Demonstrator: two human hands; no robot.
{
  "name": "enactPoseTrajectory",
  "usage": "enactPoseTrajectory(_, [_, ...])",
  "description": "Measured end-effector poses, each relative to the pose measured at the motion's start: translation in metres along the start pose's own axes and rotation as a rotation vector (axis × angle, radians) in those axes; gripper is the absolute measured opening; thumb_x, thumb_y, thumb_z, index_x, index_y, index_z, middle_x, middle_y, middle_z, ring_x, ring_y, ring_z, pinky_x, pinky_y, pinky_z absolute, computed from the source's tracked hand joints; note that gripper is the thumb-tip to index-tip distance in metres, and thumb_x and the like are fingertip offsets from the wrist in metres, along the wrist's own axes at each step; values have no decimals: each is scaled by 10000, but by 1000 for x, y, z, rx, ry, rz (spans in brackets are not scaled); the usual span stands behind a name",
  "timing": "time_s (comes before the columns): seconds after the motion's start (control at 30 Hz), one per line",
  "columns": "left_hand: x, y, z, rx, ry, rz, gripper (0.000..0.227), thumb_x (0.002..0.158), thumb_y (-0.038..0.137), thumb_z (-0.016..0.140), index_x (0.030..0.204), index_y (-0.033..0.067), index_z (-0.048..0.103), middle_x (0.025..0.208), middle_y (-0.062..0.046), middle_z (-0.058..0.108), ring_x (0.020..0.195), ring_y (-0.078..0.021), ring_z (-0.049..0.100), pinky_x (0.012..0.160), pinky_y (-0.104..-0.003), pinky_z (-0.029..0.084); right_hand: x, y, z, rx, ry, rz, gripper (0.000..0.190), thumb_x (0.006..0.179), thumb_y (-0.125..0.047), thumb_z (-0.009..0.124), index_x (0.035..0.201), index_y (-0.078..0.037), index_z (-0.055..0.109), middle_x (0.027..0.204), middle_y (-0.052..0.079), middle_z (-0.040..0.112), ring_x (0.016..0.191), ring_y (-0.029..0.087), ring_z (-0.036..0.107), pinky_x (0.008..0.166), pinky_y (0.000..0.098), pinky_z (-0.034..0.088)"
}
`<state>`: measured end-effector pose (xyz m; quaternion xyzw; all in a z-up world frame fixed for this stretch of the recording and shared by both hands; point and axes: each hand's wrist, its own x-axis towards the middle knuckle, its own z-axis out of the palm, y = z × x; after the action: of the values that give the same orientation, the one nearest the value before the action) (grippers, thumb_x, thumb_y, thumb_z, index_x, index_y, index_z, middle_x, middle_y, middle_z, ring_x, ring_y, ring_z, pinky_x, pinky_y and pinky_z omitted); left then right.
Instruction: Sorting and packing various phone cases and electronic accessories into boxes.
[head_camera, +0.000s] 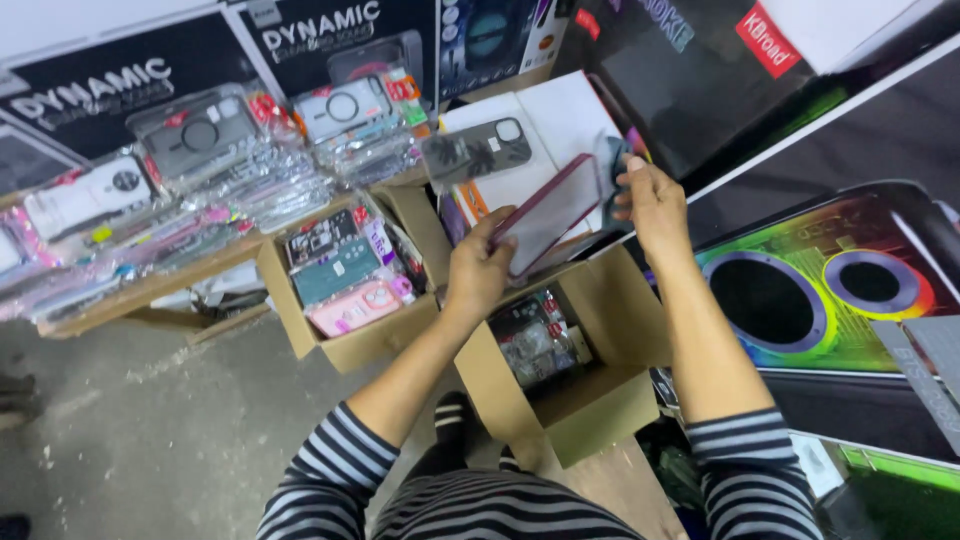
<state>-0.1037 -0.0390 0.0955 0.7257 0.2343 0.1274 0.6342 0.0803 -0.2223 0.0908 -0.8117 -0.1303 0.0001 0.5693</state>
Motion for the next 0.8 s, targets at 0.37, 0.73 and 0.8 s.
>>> enactPoseTrajectory(0.37, [-62,-28,79,502,-52,804,418,977,161,533,1374,249,631,1194,-80,703,1130,-327,676,977,-442,534,-57,52,-55,539,-69,382,496,975,-102,664,1427,-73,462,1096,87,604,859,224,759,776,435,703])
enactPoseTrajectory(0.73, [-168,-104,142,749,-116,650,421,971,331,657,1387,304,598,1347,-52,662,1366,-368,528,1076,-490,423,-143,204,-109,625,-79,599,502,874,-79,727,1283,-163,449,1053,83,644,850,245,711,770,459,661])
enactPoseTrajectory(0.8, [-191,-103,145,535,-21,375,682,857,-28,589,1510,130,469,1499,-340,448,1316,-637,438,1057,-667,440,-154,215,-116,670,-42,642,499,870,-41,702,1276,-160,437,1095,90,609,926,259,691,855,496,636])
